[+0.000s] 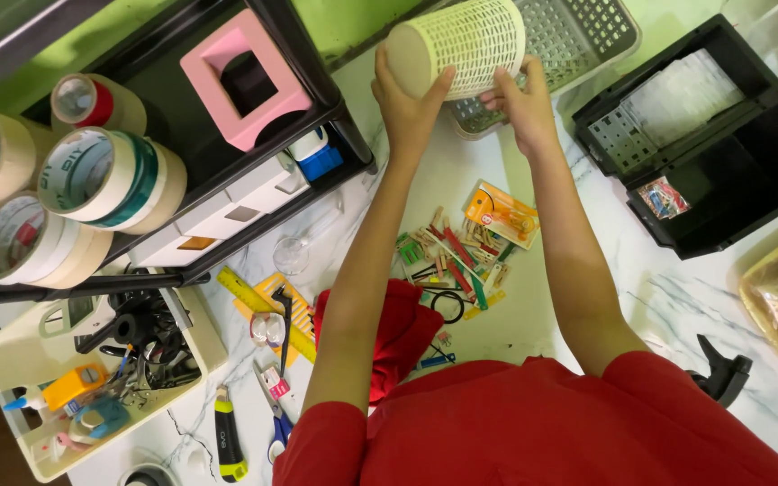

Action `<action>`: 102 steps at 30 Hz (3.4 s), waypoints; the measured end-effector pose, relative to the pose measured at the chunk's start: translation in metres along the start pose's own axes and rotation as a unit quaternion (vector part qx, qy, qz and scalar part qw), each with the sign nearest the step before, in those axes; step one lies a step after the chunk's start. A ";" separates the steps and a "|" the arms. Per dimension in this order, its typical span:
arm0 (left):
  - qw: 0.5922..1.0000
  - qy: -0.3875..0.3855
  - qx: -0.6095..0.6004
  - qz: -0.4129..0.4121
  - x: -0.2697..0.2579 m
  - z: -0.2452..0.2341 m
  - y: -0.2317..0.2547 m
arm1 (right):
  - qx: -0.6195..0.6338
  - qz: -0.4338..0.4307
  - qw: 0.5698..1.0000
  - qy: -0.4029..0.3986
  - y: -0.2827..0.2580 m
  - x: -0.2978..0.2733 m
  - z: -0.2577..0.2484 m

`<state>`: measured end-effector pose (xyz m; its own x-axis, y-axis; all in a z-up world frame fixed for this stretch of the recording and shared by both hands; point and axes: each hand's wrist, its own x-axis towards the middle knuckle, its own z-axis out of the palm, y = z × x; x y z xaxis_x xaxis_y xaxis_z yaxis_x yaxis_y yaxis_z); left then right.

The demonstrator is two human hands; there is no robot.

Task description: Tidying up a desk by organizing various office and craft supplies into containers and onto a shelf.

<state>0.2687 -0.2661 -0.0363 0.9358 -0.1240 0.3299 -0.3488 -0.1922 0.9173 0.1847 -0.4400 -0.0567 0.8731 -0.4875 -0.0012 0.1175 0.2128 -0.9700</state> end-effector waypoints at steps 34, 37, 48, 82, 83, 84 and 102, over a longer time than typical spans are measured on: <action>0.992 -0.087 0.034 0.084 -0.164 -0.201 0.071 | 0.095 0.047 0.985 -0.134 0.010 -0.172 0.044; 0.994 -0.105 0.009 0.007 -0.200 -0.249 0.071 | 0.015 -0.046 0.984 -0.172 0.002 -0.207 0.064; 0.956 0.175 0.234 -0.020 -0.328 -0.353 0.087 | -0.193 -0.353 0.802 -0.440 -0.037 -0.318 0.183; 0.846 0.098 0.502 0.149 -0.381 -0.364 0.099 | -0.187 -0.333 0.625 -0.681 0.088 -0.335 0.247; 0.843 0.116 0.502 0.155 -0.379 -0.362 0.097 | -0.190 -0.330 0.625 -0.681 0.087 -0.332 0.253; 0.842 0.134 0.498 0.157 -0.379 -0.357 0.096 | -0.196 -0.324 0.624 -0.684 0.086 -0.330 0.255; 0.883 0.110 0.412 0.194 -0.352 -0.331 0.053 | -0.281 -0.214 0.605 -0.714 0.085 -0.301 0.280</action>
<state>-0.0621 0.0898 -0.0296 0.6926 -0.1611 0.7031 -0.4789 -0.8316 0.2813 0.0644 -0.0382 -0.0709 0.3851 0.9173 0.1009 0.6484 -0.1911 -0.7369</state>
